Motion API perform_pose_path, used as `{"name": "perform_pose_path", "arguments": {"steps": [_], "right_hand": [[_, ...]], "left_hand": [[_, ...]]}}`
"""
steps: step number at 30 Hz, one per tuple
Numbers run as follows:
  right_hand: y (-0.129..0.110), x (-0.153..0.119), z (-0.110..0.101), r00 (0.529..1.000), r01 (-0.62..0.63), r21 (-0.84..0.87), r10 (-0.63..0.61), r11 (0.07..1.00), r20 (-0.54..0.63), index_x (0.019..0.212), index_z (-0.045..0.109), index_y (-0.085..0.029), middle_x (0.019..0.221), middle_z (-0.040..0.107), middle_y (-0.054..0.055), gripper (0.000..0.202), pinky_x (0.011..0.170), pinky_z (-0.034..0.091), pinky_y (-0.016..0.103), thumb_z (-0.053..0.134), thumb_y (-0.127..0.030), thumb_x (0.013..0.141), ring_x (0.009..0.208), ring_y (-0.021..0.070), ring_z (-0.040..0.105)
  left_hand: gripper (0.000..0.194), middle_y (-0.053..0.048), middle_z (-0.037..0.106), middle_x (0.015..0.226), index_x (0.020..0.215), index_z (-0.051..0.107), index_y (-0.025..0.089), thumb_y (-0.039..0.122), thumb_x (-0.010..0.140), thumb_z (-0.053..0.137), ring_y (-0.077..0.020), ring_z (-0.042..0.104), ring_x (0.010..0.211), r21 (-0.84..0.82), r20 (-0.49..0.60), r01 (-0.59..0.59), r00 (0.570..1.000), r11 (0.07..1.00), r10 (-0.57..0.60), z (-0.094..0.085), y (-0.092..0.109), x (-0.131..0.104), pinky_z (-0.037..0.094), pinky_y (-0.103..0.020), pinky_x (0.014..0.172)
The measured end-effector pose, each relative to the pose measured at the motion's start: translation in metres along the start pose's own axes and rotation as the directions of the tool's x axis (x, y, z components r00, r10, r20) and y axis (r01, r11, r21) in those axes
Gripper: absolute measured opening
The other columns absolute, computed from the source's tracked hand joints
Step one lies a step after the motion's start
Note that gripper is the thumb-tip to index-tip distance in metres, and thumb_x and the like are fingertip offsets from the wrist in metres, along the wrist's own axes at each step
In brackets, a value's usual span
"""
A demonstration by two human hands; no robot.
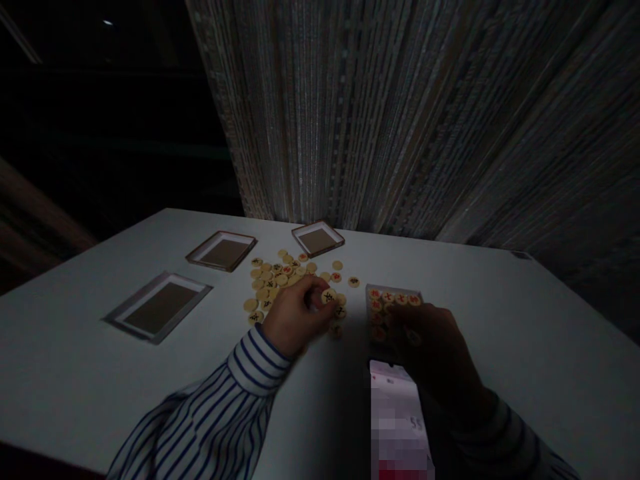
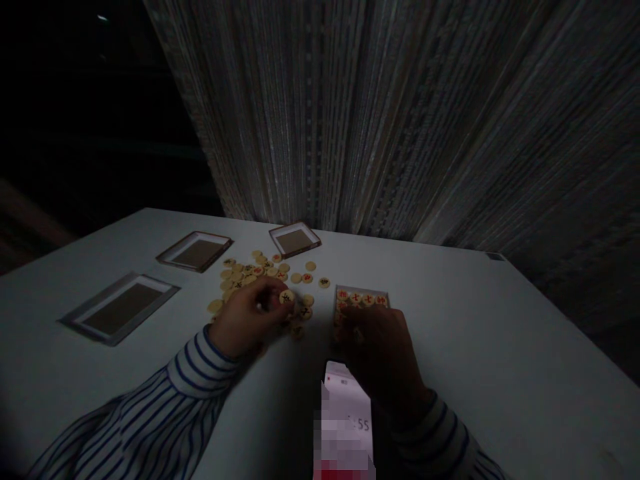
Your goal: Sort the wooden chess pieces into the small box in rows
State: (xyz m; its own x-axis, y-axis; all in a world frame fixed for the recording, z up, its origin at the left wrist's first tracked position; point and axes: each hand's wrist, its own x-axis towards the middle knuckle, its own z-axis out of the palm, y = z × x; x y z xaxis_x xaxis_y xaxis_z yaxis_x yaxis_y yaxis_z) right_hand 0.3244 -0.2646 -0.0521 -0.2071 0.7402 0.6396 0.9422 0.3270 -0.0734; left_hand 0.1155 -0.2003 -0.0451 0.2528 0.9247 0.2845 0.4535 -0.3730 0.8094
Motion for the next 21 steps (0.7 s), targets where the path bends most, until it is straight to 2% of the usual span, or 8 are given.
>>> {"name": "perform_pose_path", "arguments": {"steps": [3, 6, 9, 12, 16, 21], "right_hand": [[0.0, -0.001, 0.001, 1.0, 0.0, 0.008, 0.0, 1.0, 0.006, 0.079, 0.063, -0.019, 0.061, 0.06, 0.003, 0.02, 0.055, 0.034, 0.03, 0.044, -0.023, 0.082, 0.056, 0.0155, 0.053], [0.001, -0.003, 0.002, 1.0, 0.014, 0.031, -0.014, 0.999, -0.019, 0.08, 0.062, -0.018, 0.062, 0.061, 0.003, 0.02, 0.057, 0.035, 0.031, 0.043, -0.022, 0.082, 0.058, 0.0165, 0.053], [0.002, -0.004, 0.003, 0.998, 0.039, 0.045, -0.037, 0.998, -0.046, 0.083, 0.062, -0.018, 0.064, 0.06, 0.004, 0.019, 0.058, 0.035, 0.032, 0.043, -0.022, 0.082, 0.059, 0.0169, 0.053], [0.002, -0.005, 0.004, 0.996, 0.055, 0.044, -0.052, 0.998, -0.069, 0.084, 0.06, -0.018, 0.065, 0.06, 0.004, 0.017, 0.059, 0.035, 0.032, 0.044, -0.022, 0.083, 0.06, 0.0168, 0.052], [0.002, -0.007, 0.005, 0.994, 0.064, 0.029, -0.061, 0.998, -0.095, 0.085, 0.059, -0.018, 0.067, 0.061, 0.004, 0.016, 0.06, 0.036, 0.033, 0.044, -0.021, 0.082, 0.061, 0.0171, 0.053], [0.002, -0.006, 0.004, 0.994, 0.065, 0.037, -0.062, 0.997, -0.088, 0.085, 0.059, -0.017, 0.066, 0.061, 0.004, 0.015, 0.06, 0.035, 0.033, 0.045, -0.022, 0.081, 0.061, 0.0173, 0.053]], "left_hand": [[0.03, 0.005, 0.05, 0.057, 0.09, 0.058, 0.014, 0.03, 0.065, 0.064, -0.0078, 0.046, 0.049, -0.253, 0.062, 0.106, 0.994, 0.962, -0.093, 0.006, -0.001, -0.001, 0.037, -0.021, 0.049], [0.039, 0.007, 0.047, 0.053, 0.097, 0.06, 0.012, 0.028, 0.062, 0.067, -0.0056, 0.041, 0.044, -0.4, 0.162, 0.206, 0.975, 0.893, -0.152, 0.009, 0.001, -0.002, 0.032, -0.019, 0.044], [0.035, 0.008, 0.046, 0.045, 0.091, 0.061, 0.013, 0.031, 0.062, 0.069, -0.0052, 0.04, 0.039, -0.467, 0.251, 0.305, 0.946, 0.83, -0.206, 0.01, 0.005, -0.003, 0.028, -0.018, 0.041], [0.03, 0.006, 0.054, 0.049, 0.079, 0.058, 0.014, 0.031, 0.059, 0.072, -0.0072, 0.048, 0.043, -0.55, 0.298, 0.375, 0.923, 0.746, -0.244, 0.011, 0.011, -0.004, 0.035, -0.019, 0.043], [0.031, 0.003, 0.06, 0.056, 0.071, 0.056, 0.014, 0.029, 0.053, 0.076, -0.0094, 0.055, 0.049, -0.619, 0.33, 0.429, 0.902, 0.658, -0.277, 0.013, 0.015, -0.004, 0.043, -0.022, 0.049], [0.029, 0.001, 0.062, 0.057, 0.069, 0.058, 0.013, 0.027, 0.052, 0.077, -0.0081, 0.054, 0.047, -0.648, 0.34, 0.455, 0.89, 0.61, -0.303, 0.016, 0.014, -0.006, 0.042, -0.021, 0.048]]}}
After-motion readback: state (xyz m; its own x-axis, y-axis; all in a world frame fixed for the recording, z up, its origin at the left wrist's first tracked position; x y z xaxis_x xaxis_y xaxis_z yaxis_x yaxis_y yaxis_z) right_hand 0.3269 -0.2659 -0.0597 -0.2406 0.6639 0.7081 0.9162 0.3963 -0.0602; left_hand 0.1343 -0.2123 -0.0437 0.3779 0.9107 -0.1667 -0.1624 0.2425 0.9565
